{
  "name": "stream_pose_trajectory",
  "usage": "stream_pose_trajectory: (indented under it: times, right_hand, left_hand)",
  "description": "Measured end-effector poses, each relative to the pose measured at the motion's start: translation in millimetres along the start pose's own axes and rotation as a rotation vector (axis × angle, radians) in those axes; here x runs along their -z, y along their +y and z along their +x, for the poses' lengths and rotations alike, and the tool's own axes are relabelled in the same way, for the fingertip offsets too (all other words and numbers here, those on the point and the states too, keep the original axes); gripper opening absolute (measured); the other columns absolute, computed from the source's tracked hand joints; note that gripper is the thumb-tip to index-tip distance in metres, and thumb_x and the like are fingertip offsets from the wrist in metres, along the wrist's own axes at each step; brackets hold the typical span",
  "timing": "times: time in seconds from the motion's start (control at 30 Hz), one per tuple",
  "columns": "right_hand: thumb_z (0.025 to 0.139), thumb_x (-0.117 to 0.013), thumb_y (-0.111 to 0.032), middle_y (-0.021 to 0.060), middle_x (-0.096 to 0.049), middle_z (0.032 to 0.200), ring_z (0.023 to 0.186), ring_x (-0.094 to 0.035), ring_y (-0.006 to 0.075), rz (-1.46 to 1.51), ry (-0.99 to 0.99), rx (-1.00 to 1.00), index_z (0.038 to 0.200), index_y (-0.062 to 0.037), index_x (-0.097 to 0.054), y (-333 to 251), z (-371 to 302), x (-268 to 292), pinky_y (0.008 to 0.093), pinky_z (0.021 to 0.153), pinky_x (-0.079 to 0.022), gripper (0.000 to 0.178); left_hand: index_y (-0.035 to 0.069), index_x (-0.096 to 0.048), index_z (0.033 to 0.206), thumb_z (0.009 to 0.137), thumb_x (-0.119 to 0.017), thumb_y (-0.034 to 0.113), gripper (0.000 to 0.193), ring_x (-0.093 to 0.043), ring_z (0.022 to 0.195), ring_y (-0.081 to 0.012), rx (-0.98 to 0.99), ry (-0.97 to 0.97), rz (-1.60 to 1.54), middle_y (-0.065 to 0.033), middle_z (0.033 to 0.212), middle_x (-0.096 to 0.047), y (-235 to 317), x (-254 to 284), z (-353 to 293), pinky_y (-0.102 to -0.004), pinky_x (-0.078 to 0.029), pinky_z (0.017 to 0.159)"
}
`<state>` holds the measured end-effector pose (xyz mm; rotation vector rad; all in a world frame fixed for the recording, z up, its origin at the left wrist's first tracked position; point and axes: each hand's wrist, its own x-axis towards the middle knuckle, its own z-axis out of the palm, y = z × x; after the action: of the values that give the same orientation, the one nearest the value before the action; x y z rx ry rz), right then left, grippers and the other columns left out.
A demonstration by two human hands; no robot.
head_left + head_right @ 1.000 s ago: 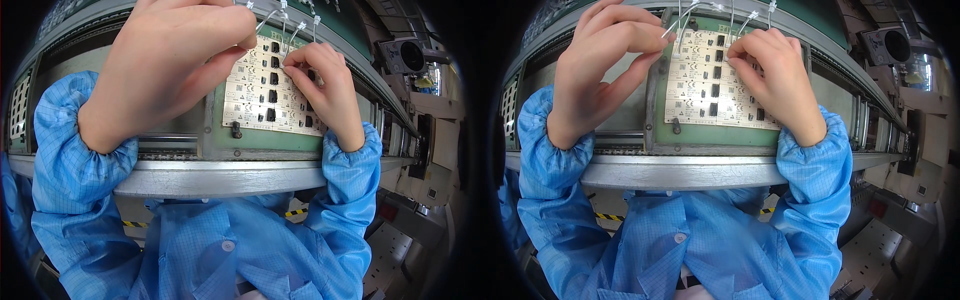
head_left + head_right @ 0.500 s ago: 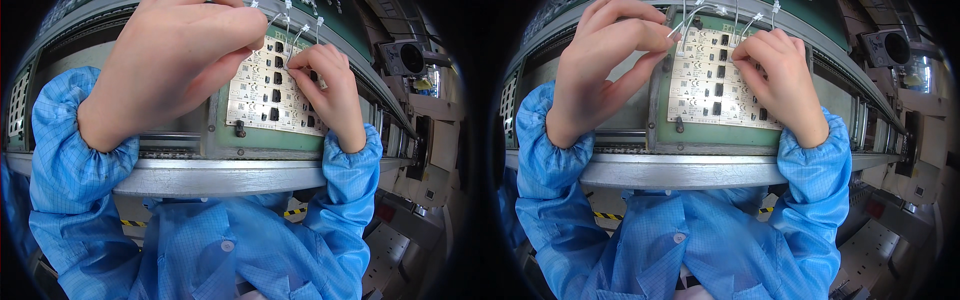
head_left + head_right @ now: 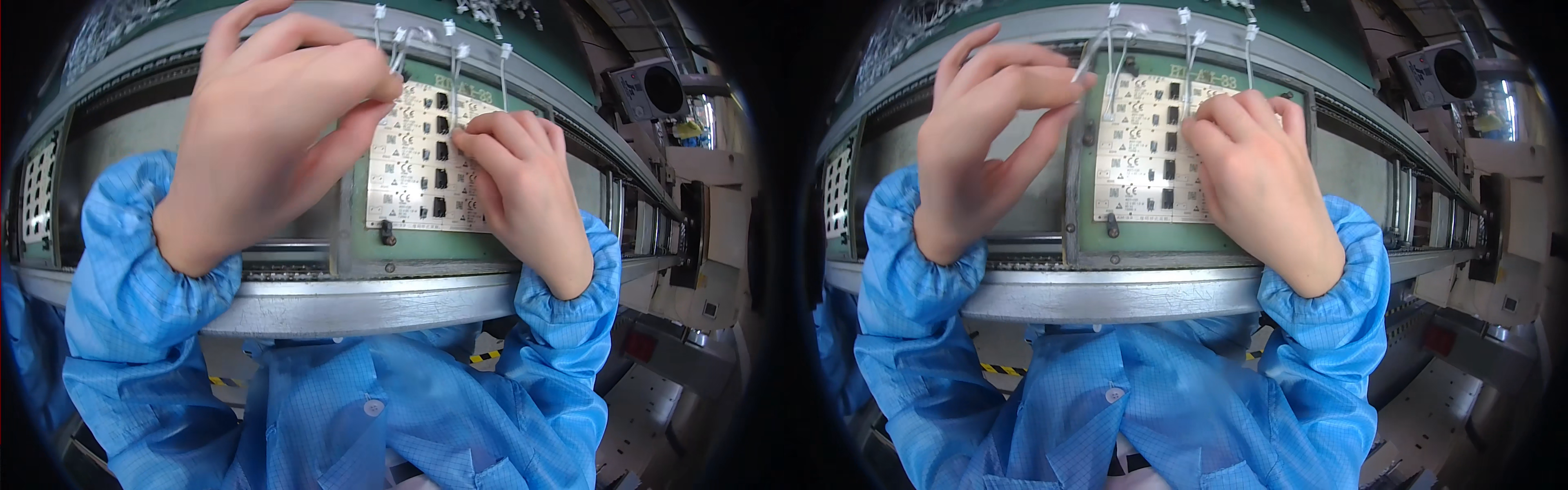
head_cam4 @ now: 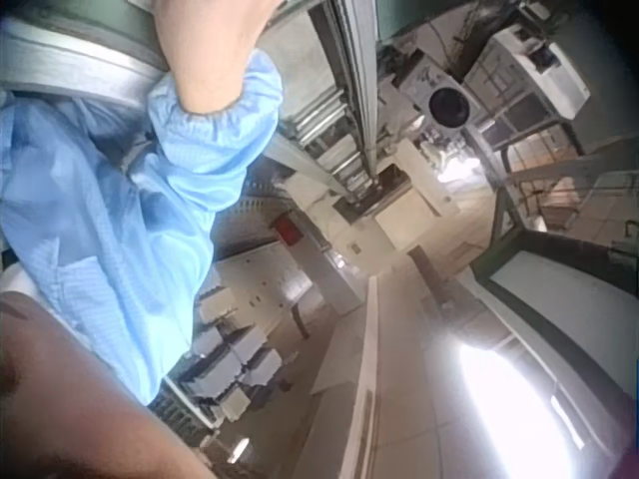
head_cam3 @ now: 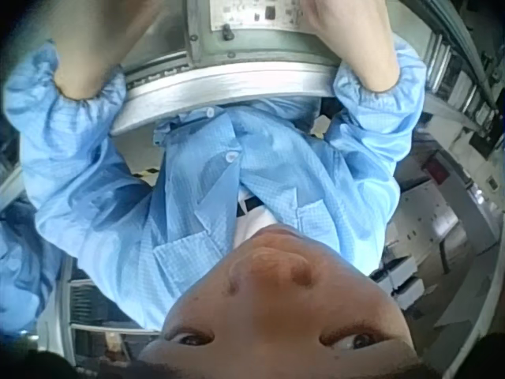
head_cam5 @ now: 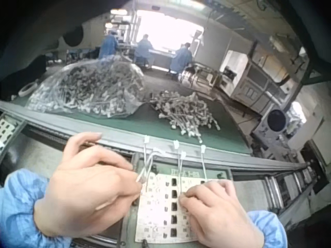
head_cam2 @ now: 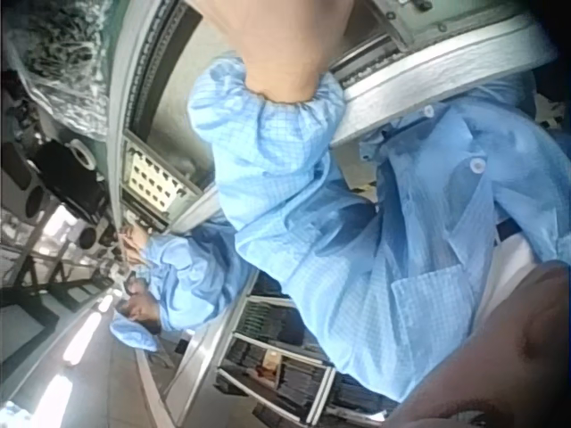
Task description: Picking and placing small electronic components onto a printed circuit board on an assembly line.
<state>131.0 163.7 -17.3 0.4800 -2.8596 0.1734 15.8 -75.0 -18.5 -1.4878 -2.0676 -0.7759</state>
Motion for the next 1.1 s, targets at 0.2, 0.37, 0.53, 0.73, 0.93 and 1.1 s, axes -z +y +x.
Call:
stream_pose_trajectory:
  times: [0.2,0.37,0.53,0.73,0.93,1.1]
  right_hand:
    - [0.077,-0.061,0.008,0.009,-0.064,0.11,0.109,-0.058,0.0288,0.037,-0.077,-0.044,0.114,-0.0019,-0.07,-3,-5,1,0.0415,0.1,-0.041,0.04]
    - [0.088,-0.058,0.0,0.0105,-0.066,0.109,0.103,-0.063,0.0271,0.381,-0.038,-0.002,0.113,-0.0025,-0.07,54,11,0,0.0373,0.094,-0.05,0.027]
    - [0.098,-0.064,-0.01,0.0082,-0.075,0.105,0.096,-0.07,0.0158,-0.04,0.204,-0.434,0.111,-0.0001,-0.068,136,56,-17,0.0301,0.084,-0.054,0.016]
    - [0.084,-0.067,-0.024,0.0199,-0.071,0.094,0.099,-0.066,0.0415,-0.036,0.187,-0.554,0.086,-0.0033,-0.074,115,91,-33,0.0556,0.084,-0.047,0.022]
    - [0.084,-0.064,-0.015,0.0283,-0.071,0.092,0.093,-0.07,0.0456,0.038,0.37,-0.547,0.092,0.0031,-0.07,133,96,-19,0.051,0.084,-0.056,0.021]
    - [0.082,-0.066,-0.014,0.0265,-0.071,0.089,0.09,-0.07,0.0425,0.169,0.689,-0.396,0.088,0.0014,-0.069,146,104,12,0.0458,0.081,-0.055,0.017]
  left_hand:
    - [0.01,-0.07,0.101,0.081,-0.075,-0.006,0.026,-0.068,0.108,-0.0222,0.023,-0.01,0.048,-0.0014,0.105,-0.079,5,2,-4,-0.0488,-0.033,0.113]
    - [0.011,-0.068,0.1,0.083,-0.074,-0.002,0.021,-0.066,0.115,-0.0254,0.146,-0.067,0.055,-0.002,0.112,-0.077,2,-6,-7,-0.0506,-0.03,0.115]
    - [0.012,-0.069,0.095,0.082,-0.075,0.006,0.015,-0.067,0.112,-0.0268,0.151,-0.091,0.011,-0.0015,0.11,-0.076,19,-21,-3,-0.0588,-0.03,0.113]
    - [0.013,-0.068,0.093,0.084,-0.073,0.009,0.011,-0.061,0.123,-0.0333,0.225,-0.252,0.057,-0.0033,0.12,-0.074,27,-32,-6,-0.0648,-0.022,0.116]
    - [0.014,-0.069,0.091,0.084,-0.074,0.013,0.008,-0.048,0.136,-0.0394,0.275,-0.287,0.094,-0.0058,0.138,-0.065,27,-32,-6,-0.0646,-0.021,0.117]
    - [0.013,-0.07,0.089,0.084,-0.075,0.012,0.007,-0.046,0.138,-0.0404,0.259,-0.32,0.137,-0.0044,0.139,-0.065,26,-27,-5,-0.0629,-0.021,0.118]
